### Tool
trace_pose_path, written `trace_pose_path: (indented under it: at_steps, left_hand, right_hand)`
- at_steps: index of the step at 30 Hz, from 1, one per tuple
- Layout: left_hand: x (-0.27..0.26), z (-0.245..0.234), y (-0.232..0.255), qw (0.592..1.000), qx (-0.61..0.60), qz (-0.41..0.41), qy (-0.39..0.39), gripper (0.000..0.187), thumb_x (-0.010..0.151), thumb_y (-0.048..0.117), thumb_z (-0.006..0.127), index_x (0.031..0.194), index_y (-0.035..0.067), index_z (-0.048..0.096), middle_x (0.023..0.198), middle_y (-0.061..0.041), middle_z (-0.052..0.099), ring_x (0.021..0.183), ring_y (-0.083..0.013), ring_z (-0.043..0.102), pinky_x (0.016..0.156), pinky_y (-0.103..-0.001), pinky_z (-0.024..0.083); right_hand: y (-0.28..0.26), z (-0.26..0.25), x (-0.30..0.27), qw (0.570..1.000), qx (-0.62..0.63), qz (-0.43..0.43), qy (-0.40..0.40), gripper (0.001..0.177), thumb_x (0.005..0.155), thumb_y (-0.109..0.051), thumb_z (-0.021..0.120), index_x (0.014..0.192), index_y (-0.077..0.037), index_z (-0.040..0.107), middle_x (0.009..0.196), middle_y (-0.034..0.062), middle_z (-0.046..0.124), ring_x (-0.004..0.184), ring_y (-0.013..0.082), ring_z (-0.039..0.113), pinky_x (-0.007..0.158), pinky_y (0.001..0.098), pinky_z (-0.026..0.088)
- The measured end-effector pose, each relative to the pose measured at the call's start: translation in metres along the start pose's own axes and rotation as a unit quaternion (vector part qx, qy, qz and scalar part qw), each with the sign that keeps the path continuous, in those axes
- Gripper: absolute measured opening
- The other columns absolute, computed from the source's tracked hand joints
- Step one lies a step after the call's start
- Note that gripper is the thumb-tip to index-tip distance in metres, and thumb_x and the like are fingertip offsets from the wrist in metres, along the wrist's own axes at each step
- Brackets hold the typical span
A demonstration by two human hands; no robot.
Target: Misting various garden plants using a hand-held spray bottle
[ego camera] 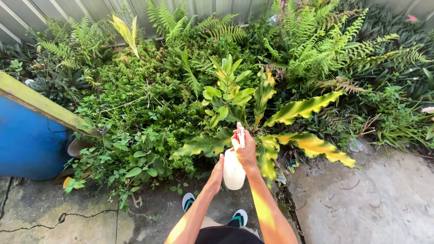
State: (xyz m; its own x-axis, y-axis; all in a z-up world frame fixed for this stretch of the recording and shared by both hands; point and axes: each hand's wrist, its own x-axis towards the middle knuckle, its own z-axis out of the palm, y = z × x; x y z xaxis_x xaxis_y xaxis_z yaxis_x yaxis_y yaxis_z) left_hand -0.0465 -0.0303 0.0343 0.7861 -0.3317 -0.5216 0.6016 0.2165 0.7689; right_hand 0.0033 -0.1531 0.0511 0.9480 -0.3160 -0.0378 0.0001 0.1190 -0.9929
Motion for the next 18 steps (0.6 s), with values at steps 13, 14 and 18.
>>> trace_pose_path:
  at_steps: [13, 14, 18]
  left_hand:
    - [0.085, -0.08, -0.033, 0.991, 0.055, -0.106, 0.058, 0.087, 0.092, 0.077, 0.051, 0.147, 0.01, 0.051, 0.134, -0.013, 0.062, 0.122, -0.0282, 0.06, 0.077, -0.057, 0.056]
    - [0.083, -0.083, -0.029, 0.99, 0.05, -0.117, 0.065, 0.088, 0.093, 0.076, 0.052, 0.148, 0.008, 0.049, 0.134, -0.013, 0.061, 0.121, -0.0287, 0.059, 0.08, -0.056, 0.054]
    - [0.08, -0.099, -0.014, 0.986, 0.059, -0.14, 0.067, 0.085, 0.095, 0.071, 0.05, 0.149, 0.006, 0.047, 0.131, -0.013, 0.06, 0.117, -0.0282, 0.059, 0.081, -0.056, 0.053]
  right_hand:
    - [0.017, 0.041, 0.022, 0.999, -0.039, 0.001, -0.008, 0.033, 0.092, -0.004, 0.068, 0.122, 0.001, 0.056, 0.109, 0.0181, 0.065, 0.108, 0.0284, 0.062, 0.083, 0.0416, 0.062]
    - [0.018, 0.042, 0.023, 0.994, -0.095, -0.036, -0.032, 0.039, 0.089, -0.006, 0.072, 0.124, 0.002, 0.057, 0.112, 0.0219, 0.066, 0.111, 0.0335, 0.064, 0.085, 0.0444, 0.061]
    - [0.02, 0.059, 0.022, 0.991, -0.104, -0.079, -0.023, 0.04, 0.087, -0.005, 0.073, 0.125, 0.002, 0.06, 0.114, 0.0201, 0.071, 0.113, 0.0314, 0.066, 0.093, 0.0406, 0.055]
